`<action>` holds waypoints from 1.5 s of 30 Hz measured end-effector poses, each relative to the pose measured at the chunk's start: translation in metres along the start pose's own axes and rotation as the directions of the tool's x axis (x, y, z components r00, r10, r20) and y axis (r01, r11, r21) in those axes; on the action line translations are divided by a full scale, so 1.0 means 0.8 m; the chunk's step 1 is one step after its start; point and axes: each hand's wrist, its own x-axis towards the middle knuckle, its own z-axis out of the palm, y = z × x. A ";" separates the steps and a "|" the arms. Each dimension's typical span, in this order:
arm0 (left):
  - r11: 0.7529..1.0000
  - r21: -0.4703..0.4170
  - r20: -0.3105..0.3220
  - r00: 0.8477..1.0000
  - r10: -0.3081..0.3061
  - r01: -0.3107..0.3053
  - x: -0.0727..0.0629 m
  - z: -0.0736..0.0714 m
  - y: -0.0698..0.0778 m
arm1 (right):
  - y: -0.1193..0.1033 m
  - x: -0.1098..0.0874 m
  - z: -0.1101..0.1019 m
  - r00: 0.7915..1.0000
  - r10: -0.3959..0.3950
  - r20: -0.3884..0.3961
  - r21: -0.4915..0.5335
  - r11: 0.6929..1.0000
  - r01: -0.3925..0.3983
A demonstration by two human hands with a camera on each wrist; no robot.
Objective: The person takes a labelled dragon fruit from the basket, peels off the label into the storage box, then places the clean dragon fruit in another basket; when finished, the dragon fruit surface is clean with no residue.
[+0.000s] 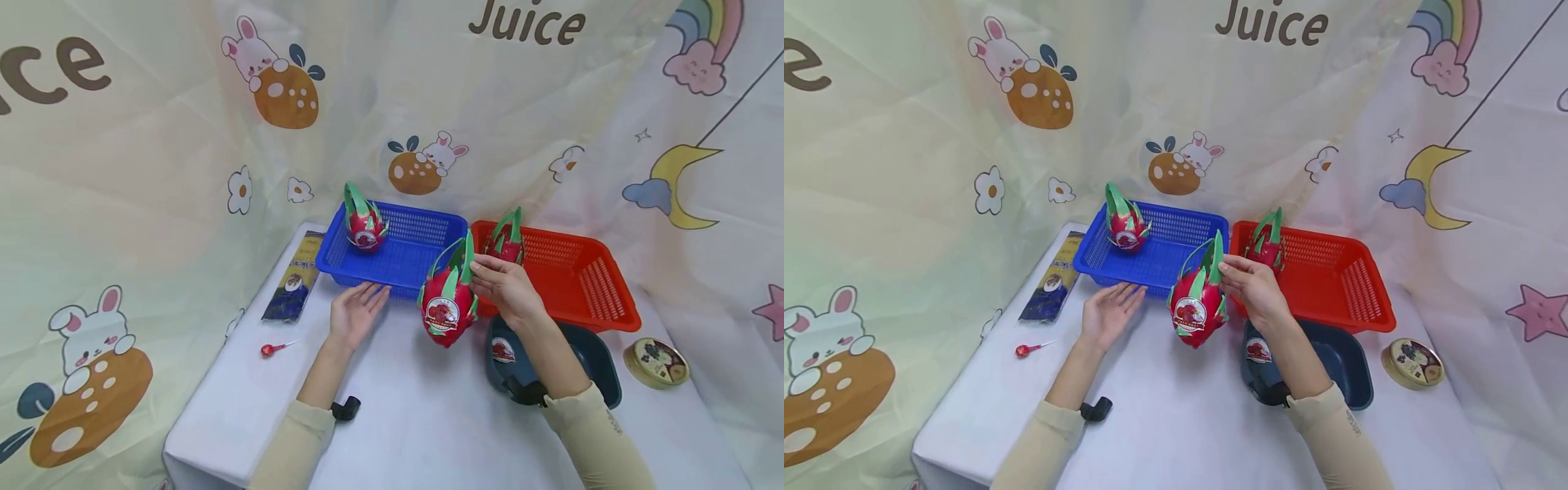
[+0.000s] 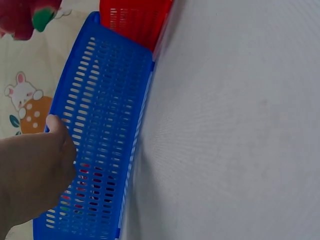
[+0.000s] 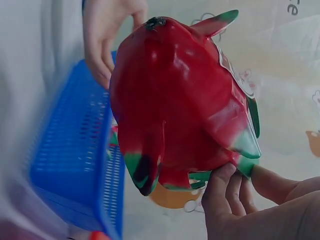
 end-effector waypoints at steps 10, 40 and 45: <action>1.000 0.018 -0.010 1.000 0.006 -0.006 0.002 0.004 0.000 | 0.062 -0.015 -0.023 0.999 0.030 -0.030 0.068 0.997 -0.028; 0.991 0.129 -0.019 0.999 0.047 -0.044 0.000 0.002 -0.018 | 0.167 0.022 -0.005 0.984 0.177 0.035 0.140 0.974 -0.180; 0.963 0.270 0.005 1.000 -0.026 0.023 0.000 0.005 -0.024 | 0.168 0.021 -0.004 0.990 0.136 -0.025 0.033 0.990 -0.135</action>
